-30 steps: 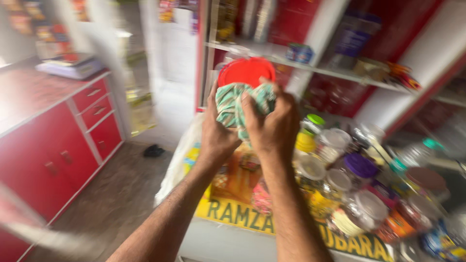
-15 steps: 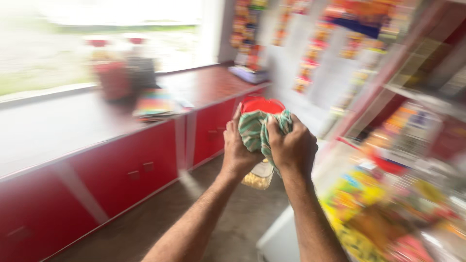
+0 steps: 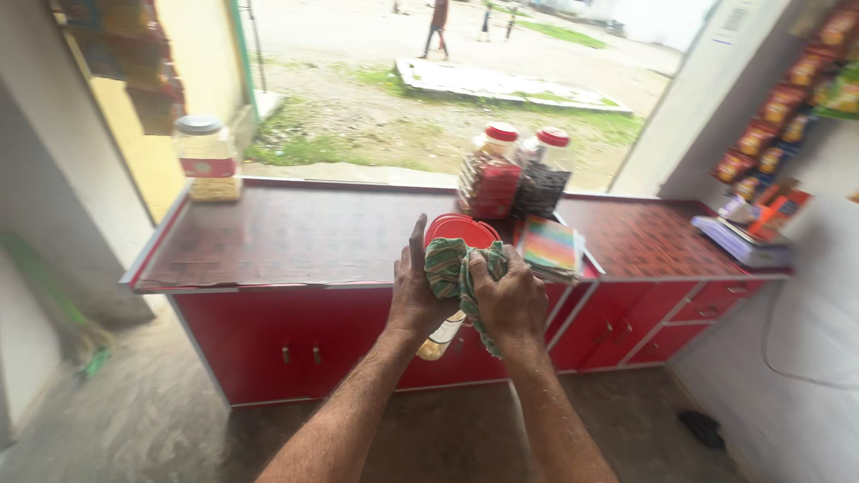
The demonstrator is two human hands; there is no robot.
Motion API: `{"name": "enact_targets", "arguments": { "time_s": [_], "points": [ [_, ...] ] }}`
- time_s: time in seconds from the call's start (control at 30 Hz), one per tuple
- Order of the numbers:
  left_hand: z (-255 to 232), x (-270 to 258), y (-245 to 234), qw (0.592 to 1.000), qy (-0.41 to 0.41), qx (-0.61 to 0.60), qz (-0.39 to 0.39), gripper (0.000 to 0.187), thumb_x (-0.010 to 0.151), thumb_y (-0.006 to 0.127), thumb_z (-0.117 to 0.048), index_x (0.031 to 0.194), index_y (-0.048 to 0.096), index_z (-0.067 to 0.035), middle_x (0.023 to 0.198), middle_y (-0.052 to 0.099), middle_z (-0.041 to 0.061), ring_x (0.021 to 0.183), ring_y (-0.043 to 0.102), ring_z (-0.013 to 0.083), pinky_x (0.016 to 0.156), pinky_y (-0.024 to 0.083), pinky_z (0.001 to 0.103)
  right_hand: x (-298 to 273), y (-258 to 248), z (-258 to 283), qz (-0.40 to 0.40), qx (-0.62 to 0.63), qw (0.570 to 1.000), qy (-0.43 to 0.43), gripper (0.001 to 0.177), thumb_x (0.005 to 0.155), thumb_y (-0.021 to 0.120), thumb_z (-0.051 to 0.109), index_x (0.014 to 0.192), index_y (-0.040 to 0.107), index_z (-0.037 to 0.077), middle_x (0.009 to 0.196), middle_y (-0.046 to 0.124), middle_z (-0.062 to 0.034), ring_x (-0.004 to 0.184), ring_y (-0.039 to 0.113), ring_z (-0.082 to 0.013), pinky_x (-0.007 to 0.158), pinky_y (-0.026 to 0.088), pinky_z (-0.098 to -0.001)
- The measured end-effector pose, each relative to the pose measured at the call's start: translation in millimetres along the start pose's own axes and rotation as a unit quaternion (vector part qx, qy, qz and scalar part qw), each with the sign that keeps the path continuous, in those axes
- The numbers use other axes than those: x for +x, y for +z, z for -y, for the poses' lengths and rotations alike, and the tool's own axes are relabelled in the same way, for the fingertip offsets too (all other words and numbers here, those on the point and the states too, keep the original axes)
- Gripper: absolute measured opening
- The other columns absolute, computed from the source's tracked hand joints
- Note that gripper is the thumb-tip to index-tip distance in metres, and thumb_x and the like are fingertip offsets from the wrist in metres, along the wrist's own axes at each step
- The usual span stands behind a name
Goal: The person wipes a wooden-patterned counter and a glass display case with a cloth. They move a digital scale, a box of biscuits, and a QR code stand to clean underneath them. They also wipe several plastic jars containing snacks and place them back on the counter.
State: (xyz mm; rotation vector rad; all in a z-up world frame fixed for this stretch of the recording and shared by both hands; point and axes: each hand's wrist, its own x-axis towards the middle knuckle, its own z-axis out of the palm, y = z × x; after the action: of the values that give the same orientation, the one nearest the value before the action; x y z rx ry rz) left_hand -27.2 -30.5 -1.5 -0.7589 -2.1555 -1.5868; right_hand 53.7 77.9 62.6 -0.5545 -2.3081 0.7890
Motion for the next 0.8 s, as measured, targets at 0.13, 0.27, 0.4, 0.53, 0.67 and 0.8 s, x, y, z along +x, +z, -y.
{"name": "enact_targets", "arguments": {
  "time_s": [0.13,0.27,0.4,0.53,0.67,0.8],
  "points": [
    [53,27,-42,0.995,-0.070,0.076,-0.001,0.130,0.063,0.097,-0.031,0.160,0.010,-0.027,0.132,0.054,0.018,0.123,0.054,0.0388,0.103,0.049,0.055,17,63,34,0.063,0.011,0.998,-0.027,0.045,0.090,0.063,0.051,0.113,0.073,0.013,0.096,0.078,-0.0186,0.097,0.074,-0.0394,0.086,0.058,-0.0532],
    [110,56,-63,0.990,-0.042,0.133,-0.035,0.128,0.062,0.099,-0.035,0.155,0.010,-0.026,0.127,0.060,0.014,0.121,0.057,0.0350,0.107,0.044,0.056,46,120,51,0.140,0.013,0.990,-0.031,0.046,0.089,0.063,0.051,0.118,0.071,0.015,0.095,0.077,-0.0185,0.097,0.075,-0.0383,0.088,0.057,-0.0529],
    [156,83,-78,0.982,-0.047,0.173,-0.056,0.126,0.059,0.099,-0.033,0.152,0.014,-0.024,0.129,0.059,0.015,0.120,0.056,0.0379,0.104,0.044,0.058,78,170,62,0.211,0.042,0.976,-0.035,0.045,0.090,0.061,0.050,0.117,0.071,0.016,0.094,0.079,-0.0154,0.094,0.078,-0.0346,0.088,0.059,-0.0492],
    [196,113,-102,0.974,-0.093,0.195,-0.071,0.130,0.055,0.101,-0.037,0.151,0.015,-0.024,0.129,0.058,0.017,0.120,0.056,0.0399,0.103,0.044,0.059,118,213,75,0.263,0.063,0.957,-0.103,0.042,0.090,0.063,0.047,0.116,0.074,0.017,0.094,0.079,-0.0156,0.093,0.076,-0.0352,0.086,0.057,-0.0486],
    [222,138,-124,0.964,-0.151,0.212,-0.060,0.140,0.049,0.102,-0.037,0.157,0.013,-0.028,0.128,0.057,0.019,0.119,0.057,0.0405,0.103,0.050,0.057,150,247,93,0.322,0.059,0.937,-0.118,0.036,0.089,0.063,0.040,0.112,0.076,0.015,0.092,0.078,-0.0169,0.088,0.077,-0.0342,0.083,0.058,-0.0487],
    [255,168,-144,0.975,-0.097,0.194,-0.046,0.142,0.049,0.103,-0.038,0.158,0.012,-0.028,0.134,0.056,0.018,0.124,0.055,0.0424,0.104,0.048,0.057,180,287,123,0.297,0.031,0.945,-0.136,0.031,0.088,0.064,0.037,0.107,0.077,0.016,0.088,0.077,-0.0170,0.084,0.076,-0.0344,0.081,0.057,-0.0493]
  ]
}}
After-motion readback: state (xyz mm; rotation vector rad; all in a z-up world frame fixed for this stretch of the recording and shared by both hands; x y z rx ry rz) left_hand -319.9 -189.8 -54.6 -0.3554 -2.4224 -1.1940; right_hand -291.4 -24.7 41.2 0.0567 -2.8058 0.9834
